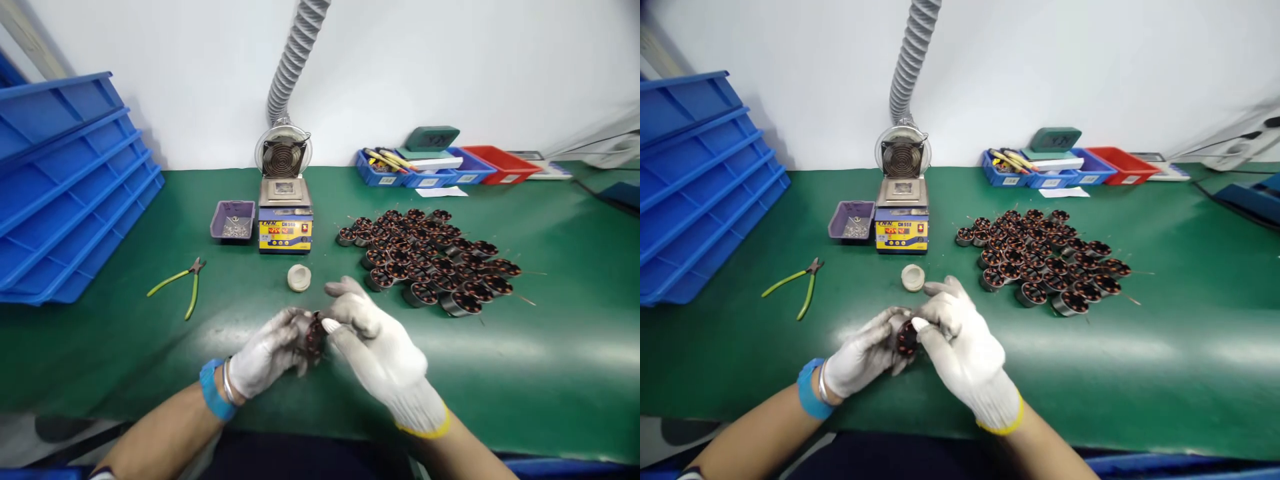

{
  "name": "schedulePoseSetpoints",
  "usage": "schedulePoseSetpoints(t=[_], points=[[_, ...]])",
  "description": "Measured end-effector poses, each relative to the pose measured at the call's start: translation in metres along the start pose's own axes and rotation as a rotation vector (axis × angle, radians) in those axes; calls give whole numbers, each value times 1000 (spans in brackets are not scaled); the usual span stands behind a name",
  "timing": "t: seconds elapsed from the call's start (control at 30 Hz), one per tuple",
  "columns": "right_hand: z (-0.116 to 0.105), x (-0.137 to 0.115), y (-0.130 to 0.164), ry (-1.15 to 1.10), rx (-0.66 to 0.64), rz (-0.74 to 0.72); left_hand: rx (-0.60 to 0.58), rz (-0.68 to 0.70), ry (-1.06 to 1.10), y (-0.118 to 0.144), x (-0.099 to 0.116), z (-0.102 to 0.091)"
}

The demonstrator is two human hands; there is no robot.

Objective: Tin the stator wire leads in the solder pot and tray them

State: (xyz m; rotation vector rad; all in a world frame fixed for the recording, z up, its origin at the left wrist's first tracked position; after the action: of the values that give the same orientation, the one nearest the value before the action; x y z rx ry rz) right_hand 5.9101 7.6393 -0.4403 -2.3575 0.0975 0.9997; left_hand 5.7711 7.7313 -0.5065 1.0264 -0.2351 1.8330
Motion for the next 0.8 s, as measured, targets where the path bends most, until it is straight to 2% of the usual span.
schedulePoseSetpoints(t=[0.1, 0.13, 0.17, 0.23, 0.3, 0.33, 0.37, 0.4, 0.5, 0.57, 0.6, 0.63, 0.7, 0.73, 0.8], points=[[-9, -22, -6, 174, 10, -242, 192, 157, 151, -7, 9, -7], [-11, -28, -7, 207, 1, -297, 238, 131, 170, -9, 10, -10], [-13, -32, -9, 233, -13, -333, 236, 49, 172, -10, 8, -11], [-15, -34, -11, 270, -42, -358, 105, -183, 147, -10, 3, -10], [-13, -32, -12, 297, -60, -349, -123, -328, 104, -5, 0, -4], [-12, -29, -11, 306, -56, -345, -207, -320, 102, -2, 1, -1], [-11, -28, -11, 313, -44, -340, -242, -266, 124, 0, 3, 2], [-9, -26, -11, 317, -26, -338, -228, -184, 171, 1, 6, 3], [-8, -27, -9, 302, -7, -343, -11, 60, 368, -1, 14, -1], [-8, -29, -9, 284, -37, -344, 97, 85, 428, -5, 14, -6], [-8, -30, -9, 276, -52, -342, 78, 30, 410, -7, 12, -7], [-8, -29, -9, 272, -61, -337, 2, -57, 366, -7, 9, -7], [-7, -26, -8, 261, -67, -322, -226, -237, 228, -3, 4, -3], [-6, -24, -7, 252, -64, -311, -305, -269, 160, 0, 3, -1], [-6, -20, -3, 215, -46, -276, -320, -188, 51, 4, 4, 2]])
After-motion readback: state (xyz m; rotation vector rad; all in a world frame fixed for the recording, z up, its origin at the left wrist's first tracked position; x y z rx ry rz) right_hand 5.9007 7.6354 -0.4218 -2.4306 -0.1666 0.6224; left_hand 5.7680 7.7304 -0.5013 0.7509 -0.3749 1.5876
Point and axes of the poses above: each hand's wrist, its own y-axis away from the middle knuckle, its own z-axis out of the palm, x = y × z, the point moved 2 cm from there along -y, towards the middle knuckle, and after that the axes turned 2 degrees about z, right-handed, at the moved point
